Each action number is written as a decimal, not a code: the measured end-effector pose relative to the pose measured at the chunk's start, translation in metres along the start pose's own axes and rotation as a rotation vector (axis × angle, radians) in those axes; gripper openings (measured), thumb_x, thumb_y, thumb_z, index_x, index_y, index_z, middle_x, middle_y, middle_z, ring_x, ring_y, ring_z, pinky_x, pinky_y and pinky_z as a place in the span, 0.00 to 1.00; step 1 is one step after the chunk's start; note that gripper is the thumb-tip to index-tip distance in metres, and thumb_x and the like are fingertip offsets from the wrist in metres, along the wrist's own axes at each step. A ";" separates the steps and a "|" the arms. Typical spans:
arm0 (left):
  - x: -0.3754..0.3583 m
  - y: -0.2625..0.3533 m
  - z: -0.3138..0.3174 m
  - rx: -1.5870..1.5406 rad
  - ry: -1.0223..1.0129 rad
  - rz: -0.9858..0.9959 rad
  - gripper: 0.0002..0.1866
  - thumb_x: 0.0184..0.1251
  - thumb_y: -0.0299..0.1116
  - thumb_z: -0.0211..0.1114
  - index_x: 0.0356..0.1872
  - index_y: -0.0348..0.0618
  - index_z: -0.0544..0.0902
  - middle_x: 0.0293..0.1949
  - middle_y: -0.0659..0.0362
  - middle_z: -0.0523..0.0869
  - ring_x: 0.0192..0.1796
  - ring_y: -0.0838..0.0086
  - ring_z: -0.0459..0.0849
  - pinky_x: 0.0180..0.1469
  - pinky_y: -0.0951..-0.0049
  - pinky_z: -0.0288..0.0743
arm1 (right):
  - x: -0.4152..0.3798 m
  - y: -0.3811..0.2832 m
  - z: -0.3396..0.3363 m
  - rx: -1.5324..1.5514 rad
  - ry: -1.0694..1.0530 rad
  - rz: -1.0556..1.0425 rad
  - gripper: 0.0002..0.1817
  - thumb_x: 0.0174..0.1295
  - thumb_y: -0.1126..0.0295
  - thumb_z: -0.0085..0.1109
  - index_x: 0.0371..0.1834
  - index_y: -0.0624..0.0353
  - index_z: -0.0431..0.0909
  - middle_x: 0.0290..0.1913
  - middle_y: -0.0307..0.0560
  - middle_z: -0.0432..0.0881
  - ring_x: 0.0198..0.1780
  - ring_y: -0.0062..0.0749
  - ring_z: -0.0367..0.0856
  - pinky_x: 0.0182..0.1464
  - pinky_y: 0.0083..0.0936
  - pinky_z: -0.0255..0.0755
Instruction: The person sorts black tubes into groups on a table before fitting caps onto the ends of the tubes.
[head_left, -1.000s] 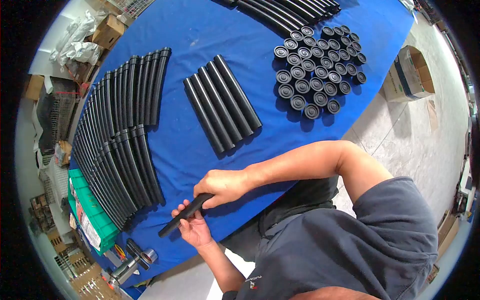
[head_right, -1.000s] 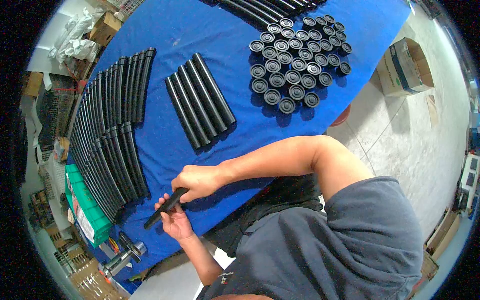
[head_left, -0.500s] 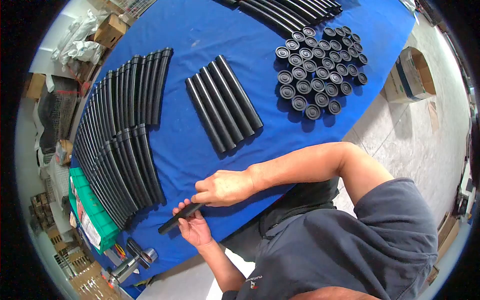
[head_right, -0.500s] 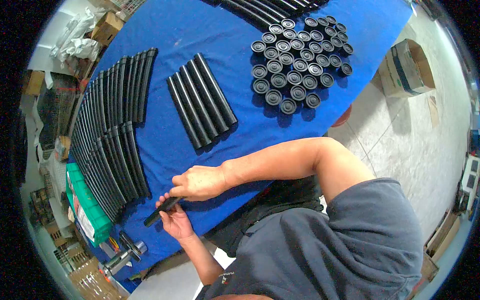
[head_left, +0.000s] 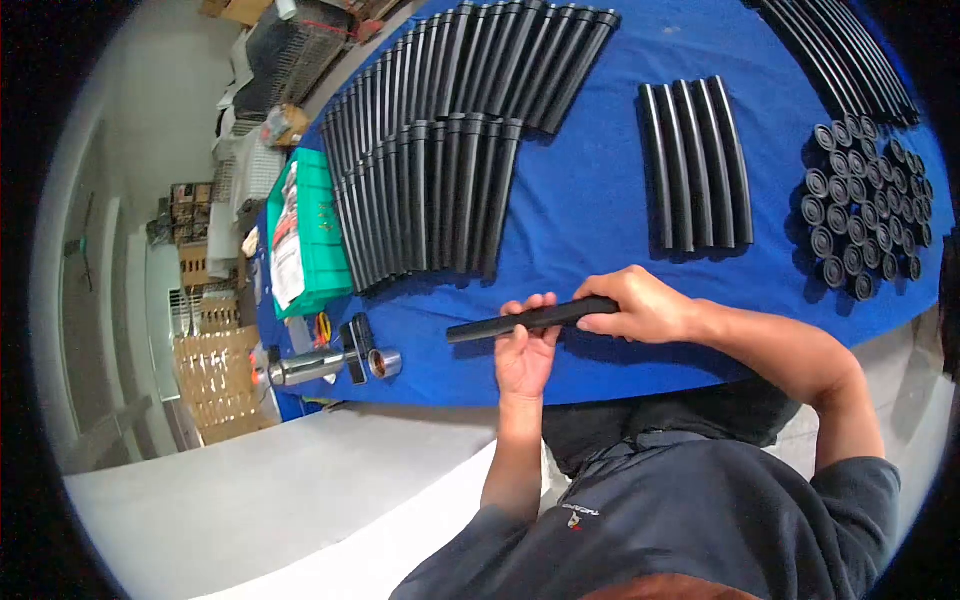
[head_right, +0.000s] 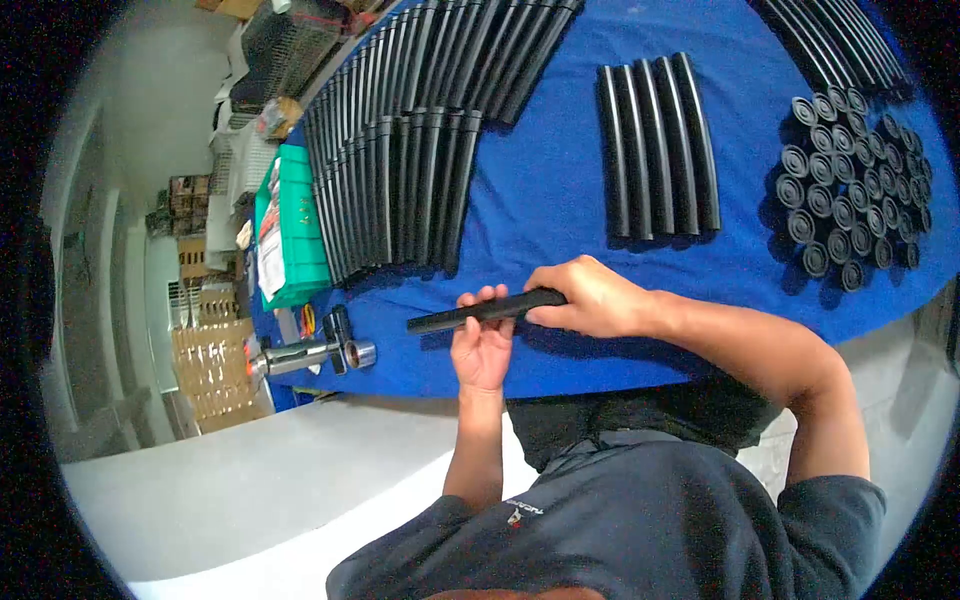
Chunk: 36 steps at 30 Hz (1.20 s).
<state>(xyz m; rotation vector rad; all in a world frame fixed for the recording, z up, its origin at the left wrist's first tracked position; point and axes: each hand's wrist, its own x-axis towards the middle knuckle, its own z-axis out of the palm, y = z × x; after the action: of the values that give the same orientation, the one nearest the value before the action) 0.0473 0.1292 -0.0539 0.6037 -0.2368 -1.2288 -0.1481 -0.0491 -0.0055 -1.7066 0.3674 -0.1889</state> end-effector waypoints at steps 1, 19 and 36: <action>0.001 0.000 0.002 -0.027 -0.011 -0.015 0.17 0.72 0.24 0.68 0.59 0.44 0.78 0.63 0.46 0.83 0.73 0.51 0.76 0.74 0.47 0.74 | 0.002 0.014 0.009 -0.200 0.137 -0.239 0.20 0.63 0.62 0.72 0.51 0.64 0.82 0.34 0.57 0.86 0.36 0.48 0.89 0.41 0.35 0.84; 0.003 -0.001 0.001 -0.037 -0.044 -0.002 0.15 0.74 0.23 0.65 0.58 0.44 0.77 0.65 0.46 0.81 0.74 0.51 0.73 0.75 0.47 0.72 | 0.004 0.013 0.012 0.010 0.154 -0.126 0.19 0.69 0.62 0.68 0.51 0.68 0.83 0.31 0.43 0.84 0.28 0.20 0.83 0.26 0.22 0.78; 0.002 -0.001 0.000 -0.053 -0.085 0.028 0.15 0.75 0.23 0.64 0.59 0.43 0.78 0.65 0.46 0.81 0.75 0.51 0.72 0.78 0.45 0.67 | 0.001 -0.010 0.001 0.428 -0.082 0.248 0.22 0.68 0.60 0.71 0.56 0.67 0.81 0.31 0.40 0.81 0.26 0.16 0.80 0.25 0.18 0.74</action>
<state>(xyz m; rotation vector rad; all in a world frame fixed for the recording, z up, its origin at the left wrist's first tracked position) 0.0473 0.1267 -0.0551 0.5014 -0.2822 -1.2312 -0.1452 -0.0474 0.0043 -1.2313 0.4390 -0.0118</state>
